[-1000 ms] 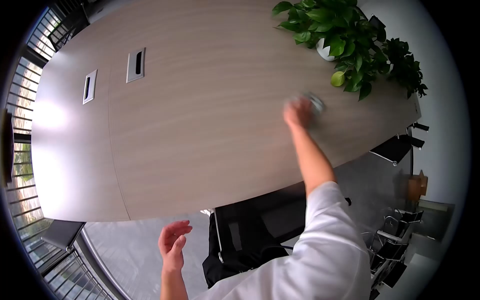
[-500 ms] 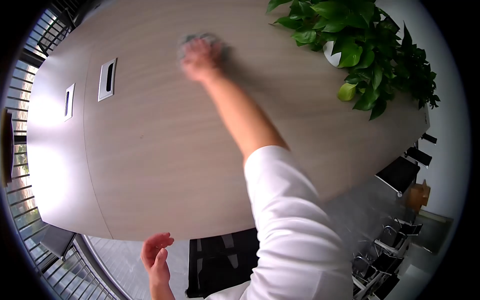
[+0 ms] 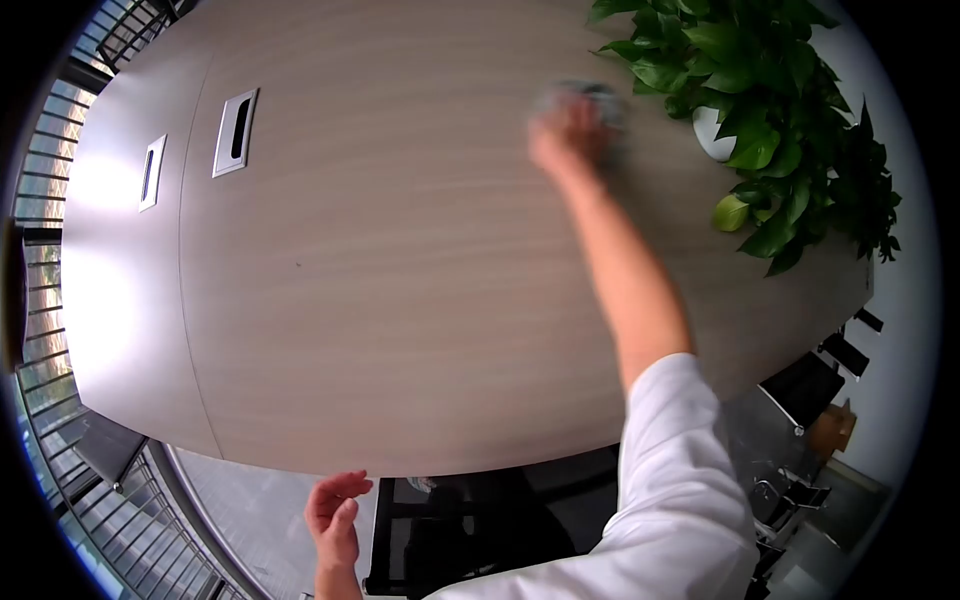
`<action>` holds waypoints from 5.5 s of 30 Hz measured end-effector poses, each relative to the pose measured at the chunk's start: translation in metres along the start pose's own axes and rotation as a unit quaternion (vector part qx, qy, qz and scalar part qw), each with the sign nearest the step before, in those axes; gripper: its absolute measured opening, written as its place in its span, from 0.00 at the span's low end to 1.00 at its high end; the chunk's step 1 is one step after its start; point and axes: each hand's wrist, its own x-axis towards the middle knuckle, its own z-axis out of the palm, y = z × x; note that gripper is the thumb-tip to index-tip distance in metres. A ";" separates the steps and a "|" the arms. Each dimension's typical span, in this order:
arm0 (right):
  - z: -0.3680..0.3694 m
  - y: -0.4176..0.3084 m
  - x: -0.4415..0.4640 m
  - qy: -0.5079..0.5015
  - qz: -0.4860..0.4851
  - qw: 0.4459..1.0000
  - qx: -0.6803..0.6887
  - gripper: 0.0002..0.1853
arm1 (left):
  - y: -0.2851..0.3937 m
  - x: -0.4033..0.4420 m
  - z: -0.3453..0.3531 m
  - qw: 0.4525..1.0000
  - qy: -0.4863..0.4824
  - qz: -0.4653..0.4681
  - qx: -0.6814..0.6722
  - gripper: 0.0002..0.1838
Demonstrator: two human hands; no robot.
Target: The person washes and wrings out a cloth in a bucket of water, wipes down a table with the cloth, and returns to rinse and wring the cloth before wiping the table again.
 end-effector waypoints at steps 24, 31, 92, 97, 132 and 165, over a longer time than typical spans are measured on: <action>0.005 -0.010 -0.245 -0.070 0.215 0.970 -0.087 0.35 | -0.019 -0.162 -0.272 0.982 0.078 0.125 -0.119 0.19; -0.051 -0.373 -0.426 0.049 -0.187 0.977 0.090 0.26 | -0.017 -0.293 -0.411 0.940 0.266 0.138 -0.164 0.18; -0.101 -1.359 -0.399 -0.349 0.576 0.719 0.171 0.17 | 0.830 0.442 -1.327 0.967 -0.010 0.242 0.080 0.16; 0.010 -1.394 -0.364 -0.066 0.468 0.878 0.076 0.15 | 0.892 0.588 -1.305 0.964 -0.076 0.246 0.068 0.17; 0.163 -1.403 0.329 -0.132 0.888 0.425 0.118 0.27 | 1.303 1.392 -0.617 0.848 -0.479 0.120 0.190 0.14; 0.051 -0.754 0.447 0.441 0.889 0.124 -0.006 0.22 | 0.996 1.239 0.405 0.516 -0.795 0.042 0.317 0.13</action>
